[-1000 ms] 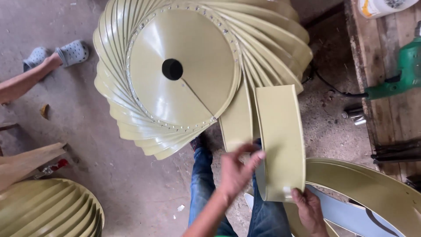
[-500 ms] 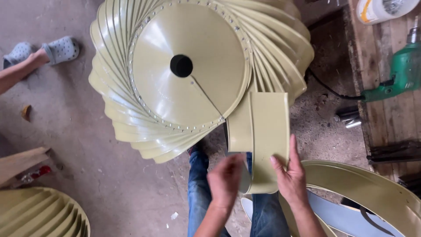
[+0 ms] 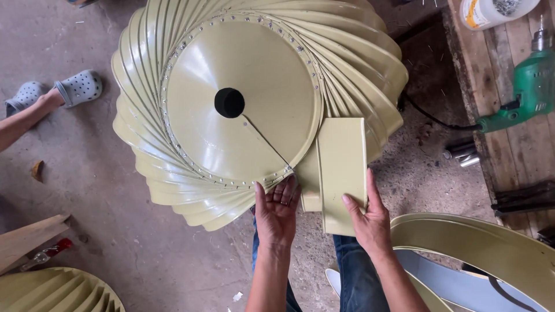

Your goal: Assembling a wind-driven roof turbine ventilator by drilling and riveting metal fins to a central base.

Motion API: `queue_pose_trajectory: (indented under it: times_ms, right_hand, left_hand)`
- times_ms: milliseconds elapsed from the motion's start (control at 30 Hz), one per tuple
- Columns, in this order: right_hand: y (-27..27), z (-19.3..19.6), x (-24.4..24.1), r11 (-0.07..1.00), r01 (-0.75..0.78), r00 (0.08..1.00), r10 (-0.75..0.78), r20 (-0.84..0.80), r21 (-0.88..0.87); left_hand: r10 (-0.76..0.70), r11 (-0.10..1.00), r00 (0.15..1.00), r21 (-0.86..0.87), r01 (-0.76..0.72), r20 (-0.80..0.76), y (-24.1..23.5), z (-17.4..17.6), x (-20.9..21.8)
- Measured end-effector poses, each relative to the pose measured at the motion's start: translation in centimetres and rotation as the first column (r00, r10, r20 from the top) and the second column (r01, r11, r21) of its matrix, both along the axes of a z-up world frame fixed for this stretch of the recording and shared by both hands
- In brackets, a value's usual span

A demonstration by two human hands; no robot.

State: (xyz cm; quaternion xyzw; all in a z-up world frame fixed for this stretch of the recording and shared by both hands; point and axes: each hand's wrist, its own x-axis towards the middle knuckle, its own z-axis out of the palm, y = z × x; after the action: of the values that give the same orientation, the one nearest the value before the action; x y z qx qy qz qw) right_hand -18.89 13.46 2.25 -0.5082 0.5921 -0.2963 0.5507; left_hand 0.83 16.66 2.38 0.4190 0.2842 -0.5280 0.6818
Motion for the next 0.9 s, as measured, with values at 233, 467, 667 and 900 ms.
queue_pose_trajectory:
  times_ms: [233, 467, 667, 900]
  right_hand:
    - [-3.5, -0.6, 1.4, 0.986, -0.164, 0.974, 0.166, -0.155, 0.028]
    - [-4.3, 0.0, 2.4, 0.99, -0.141, 0.988, 0.141, -0.065, 0.003]
    - [-3.2, 0.0, 2.3, 0.992, -0.127, 0.984, 0.129, -0.122, 0.023]
    - [-3.4, -0.2, 2.0, 0.994, -0.104, 0.989, 0.1, -0.107, -0.033]
  left_hand:
    - [0.003, 0.999, 0.999, -0.035, -0.002, 0.032, -1.1, -2.6, 0.5]
    - [-0.047, 0.996, 0.998, -0.068, 0.05, 0.04, -0.9, -2.2, 0.7]
    - [-0.084, 0.992, 0.994, -0.091, 0.09, 0.068, -0.6, -2.0, 0.8]
    - [-0.024, 0.984, 1.0, -0.174, 0.022, -0.013, -1.0, -2.4, 0.8]
